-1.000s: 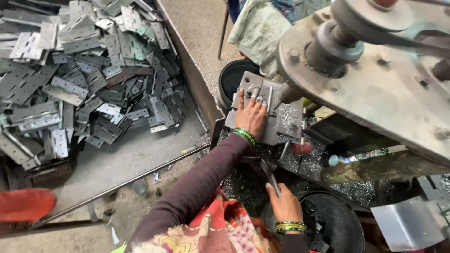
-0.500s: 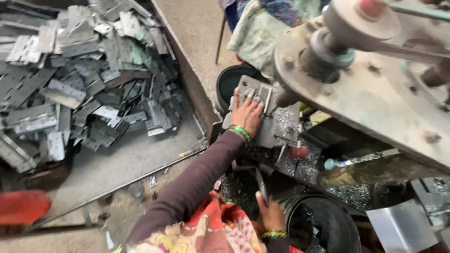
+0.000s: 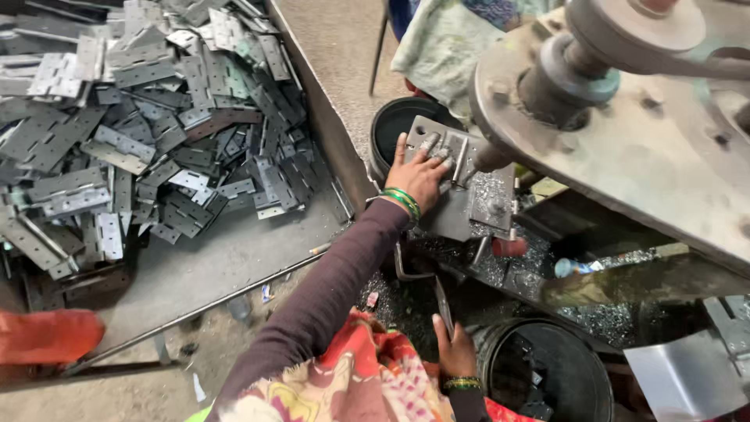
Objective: The person repeatedly picks up metal hinge-like parts from a bin, places them into a press machine, and operates the lever to process each piece. The person then removes the processed part and returns it to the bin, continuing the cycle.
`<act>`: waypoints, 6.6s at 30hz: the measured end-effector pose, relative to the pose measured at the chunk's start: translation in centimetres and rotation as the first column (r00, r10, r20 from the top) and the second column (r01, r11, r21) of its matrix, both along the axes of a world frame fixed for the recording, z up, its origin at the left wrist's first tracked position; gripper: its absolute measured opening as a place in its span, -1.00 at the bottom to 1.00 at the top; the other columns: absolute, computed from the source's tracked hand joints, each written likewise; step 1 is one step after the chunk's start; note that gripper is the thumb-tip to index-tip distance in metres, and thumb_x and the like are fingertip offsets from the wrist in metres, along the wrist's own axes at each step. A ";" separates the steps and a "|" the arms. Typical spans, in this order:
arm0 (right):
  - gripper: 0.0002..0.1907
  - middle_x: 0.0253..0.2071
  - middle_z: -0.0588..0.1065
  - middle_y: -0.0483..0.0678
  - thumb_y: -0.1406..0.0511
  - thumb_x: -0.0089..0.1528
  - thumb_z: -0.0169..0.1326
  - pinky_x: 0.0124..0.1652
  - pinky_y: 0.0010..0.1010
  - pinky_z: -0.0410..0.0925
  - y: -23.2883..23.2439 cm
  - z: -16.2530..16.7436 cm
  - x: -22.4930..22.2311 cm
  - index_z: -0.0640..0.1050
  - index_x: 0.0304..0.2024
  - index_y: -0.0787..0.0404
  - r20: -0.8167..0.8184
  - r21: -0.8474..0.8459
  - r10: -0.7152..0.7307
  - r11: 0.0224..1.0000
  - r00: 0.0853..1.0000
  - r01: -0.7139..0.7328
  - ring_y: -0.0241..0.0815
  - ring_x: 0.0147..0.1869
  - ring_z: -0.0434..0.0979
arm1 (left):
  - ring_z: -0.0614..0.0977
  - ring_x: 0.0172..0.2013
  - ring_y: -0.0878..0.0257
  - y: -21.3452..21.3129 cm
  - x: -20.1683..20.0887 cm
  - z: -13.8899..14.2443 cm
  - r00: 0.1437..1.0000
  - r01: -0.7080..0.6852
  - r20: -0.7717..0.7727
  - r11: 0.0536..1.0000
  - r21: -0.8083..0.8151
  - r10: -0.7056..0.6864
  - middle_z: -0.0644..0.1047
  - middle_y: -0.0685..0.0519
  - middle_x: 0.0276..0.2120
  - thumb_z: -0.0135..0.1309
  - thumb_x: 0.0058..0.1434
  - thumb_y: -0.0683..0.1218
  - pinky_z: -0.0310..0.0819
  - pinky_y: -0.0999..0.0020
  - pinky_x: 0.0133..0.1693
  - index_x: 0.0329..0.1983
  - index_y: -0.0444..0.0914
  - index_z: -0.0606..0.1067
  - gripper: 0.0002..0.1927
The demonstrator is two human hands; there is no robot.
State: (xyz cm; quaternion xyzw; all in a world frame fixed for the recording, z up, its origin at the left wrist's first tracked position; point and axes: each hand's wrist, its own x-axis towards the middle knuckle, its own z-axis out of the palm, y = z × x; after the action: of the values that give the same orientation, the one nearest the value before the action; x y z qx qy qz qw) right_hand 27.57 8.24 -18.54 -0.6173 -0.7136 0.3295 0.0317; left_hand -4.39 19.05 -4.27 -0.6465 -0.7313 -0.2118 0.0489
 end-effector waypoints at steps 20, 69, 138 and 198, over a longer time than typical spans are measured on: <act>-0.44 -0.31 0.58 0.27 -0.17 0.21 0.02 -0.16 0.03 0.40 1.4 10.7 -1.8 0.57 -0.24 0.18 0.020 0.120 0.088 0.989 0.996 -0.090 0.37 -0.10 0.56 | 0.41 0.28 0.05 -11.5 4.4 4.4 0.977 0.105 0.137 0.933 0.344 -0.161 0.51 0.04 0.03 0.14 -0.01 -0.22 0.05 -0.18 0.35 -0.02 -0.14 0.48 -0.58; -0.47 -0.27 0.58 0.33 -0.14 0.28 -0.11 -0.16 0.16 0.38 2.7 8.7 -1.8 0.47 -0.10 0.14 0.118 0.041 0.134 0.989 0.984 -0.140 0.45 -0.08 0.55 | 0.40 0.29 -0.02 -9.2 5.9 4.5 0.989 -0.135 0.075 0.989 0.053 0.131 0.52 -0.08 0.07 0.18 0.06 -0.11 -0.35 -0.36 0.42 0.04 -0.31 0.47 -0.55; -0.29 -0.28 0.55 0.34 -0.24 0.24 -0.15 -0.21 0.16 0.39 -0.1 0.6 -1.3 0.50 -0.10 0.26 0.010 0.136 0.061 0.989 0.998 -0.062 0.44 -0.13 0.57 | 0.37 0.36 0.04 -3.8 3.3 1.5 0.988 -0.153 0.060 0.953 0.261 0.142 0.57 0.00 -0.03 -0.05 0.26 -0.11 -0.49 -0.25 0.47 -0.14 -0.26 0.58 -0.77; -0.52 -0.41 0.63 0.15 -0.14 0.14 0.16 -0.10 -0.06 0.47 3.3 -2.7 1.0 0.63 -0.23 0.08 0.065 0.092 -0.003 0.996 0.998 -0.003 0.18 -0.22 0.69 | 0.32 0.46 0.13 -17.0 0.3 -3.6 0.988 0.153 -0.072 0.928 0.340 -0.136 0.42 0.04 0.39 0.06 0.41 0.03 -0.15 -0.11 0.52 0.23 -0.09 0.49 -0.65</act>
State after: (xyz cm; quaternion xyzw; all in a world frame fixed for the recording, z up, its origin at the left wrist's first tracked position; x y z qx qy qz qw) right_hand 28.55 11.54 -21.19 -0.6257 -0.7286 0.2762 0.0368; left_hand -4.13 2.00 -7.83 -0.6848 -0.6320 -0.3243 0.1627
